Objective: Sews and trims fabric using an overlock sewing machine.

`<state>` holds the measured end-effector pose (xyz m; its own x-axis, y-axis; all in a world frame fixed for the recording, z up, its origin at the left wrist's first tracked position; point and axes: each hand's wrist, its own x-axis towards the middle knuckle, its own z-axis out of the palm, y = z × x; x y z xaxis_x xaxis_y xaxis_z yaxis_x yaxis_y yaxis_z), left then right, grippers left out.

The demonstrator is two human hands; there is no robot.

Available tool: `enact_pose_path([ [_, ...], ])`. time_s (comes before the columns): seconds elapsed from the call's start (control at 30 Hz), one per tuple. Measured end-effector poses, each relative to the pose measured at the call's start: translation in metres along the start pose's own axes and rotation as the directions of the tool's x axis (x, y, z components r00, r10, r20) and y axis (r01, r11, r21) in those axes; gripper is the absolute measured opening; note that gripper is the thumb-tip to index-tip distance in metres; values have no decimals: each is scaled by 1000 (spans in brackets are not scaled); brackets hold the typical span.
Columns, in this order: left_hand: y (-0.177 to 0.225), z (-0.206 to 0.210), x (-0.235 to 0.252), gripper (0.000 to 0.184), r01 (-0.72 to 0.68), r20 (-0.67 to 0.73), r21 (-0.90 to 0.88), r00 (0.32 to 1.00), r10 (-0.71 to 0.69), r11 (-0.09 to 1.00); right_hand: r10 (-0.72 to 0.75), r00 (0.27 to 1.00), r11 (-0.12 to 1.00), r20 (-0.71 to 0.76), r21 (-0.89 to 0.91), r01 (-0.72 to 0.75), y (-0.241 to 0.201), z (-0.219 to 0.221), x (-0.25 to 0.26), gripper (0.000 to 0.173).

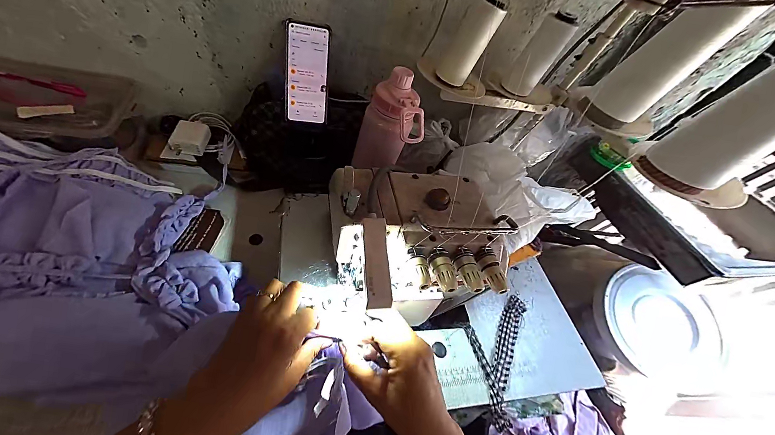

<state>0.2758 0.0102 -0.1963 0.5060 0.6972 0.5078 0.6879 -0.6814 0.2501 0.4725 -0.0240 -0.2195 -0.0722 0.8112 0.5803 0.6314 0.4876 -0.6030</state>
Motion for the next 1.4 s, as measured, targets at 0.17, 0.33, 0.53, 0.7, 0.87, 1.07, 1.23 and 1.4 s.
enact_pose_path([
  [0.17, -4, 6, 6, 24, 16, 35, -36, 999, -15, 999, 106, 992, 992, 75, 58, -111, 8, 2, 9, 20],
  [0.33, -7, 15, 5, 23, -46, -30, -42, 999, 45, 998, 213, 969, 960, 123, 157, -231, 4, -1, 3, 23],
  [0.53, -20, 14, 19, 34, -75, -60, 176, 994, 87, 982, 105, 994, 981, -20, -164, -107, -3, 10, -8, 18],
  [0.7, -37, 13, 45, 15, -361, -78, 390, 904, 421, 847, 100, 994, 987, -38, -121, -104, 0, 12, -9, 21],
  [0.87, -44, 15, 55, 25, -538, -12, 419, 802, 597, 731, 122, 992, 989, -29, -76, -124, 1, 11, -9, 21],
  [1.07, -63, -5, 63, 16, -539, 123, 307, 840, 529, 784, 143, 990, 988, -12, -60, -143, 0, 11, -7, 19],
  [1.23, -104, -27, 61, 24, 2, 98, 444, 994, -50, 896, 160, 987, 986, -15, -41, -161, 2, 12, -7, 19],
  [1.4, -40, -15, 35, 35, -50, 207, -7, 977, 50, 999, 191, 981, 981, 6, -29, -191, 1, 10, -6, 21],
])
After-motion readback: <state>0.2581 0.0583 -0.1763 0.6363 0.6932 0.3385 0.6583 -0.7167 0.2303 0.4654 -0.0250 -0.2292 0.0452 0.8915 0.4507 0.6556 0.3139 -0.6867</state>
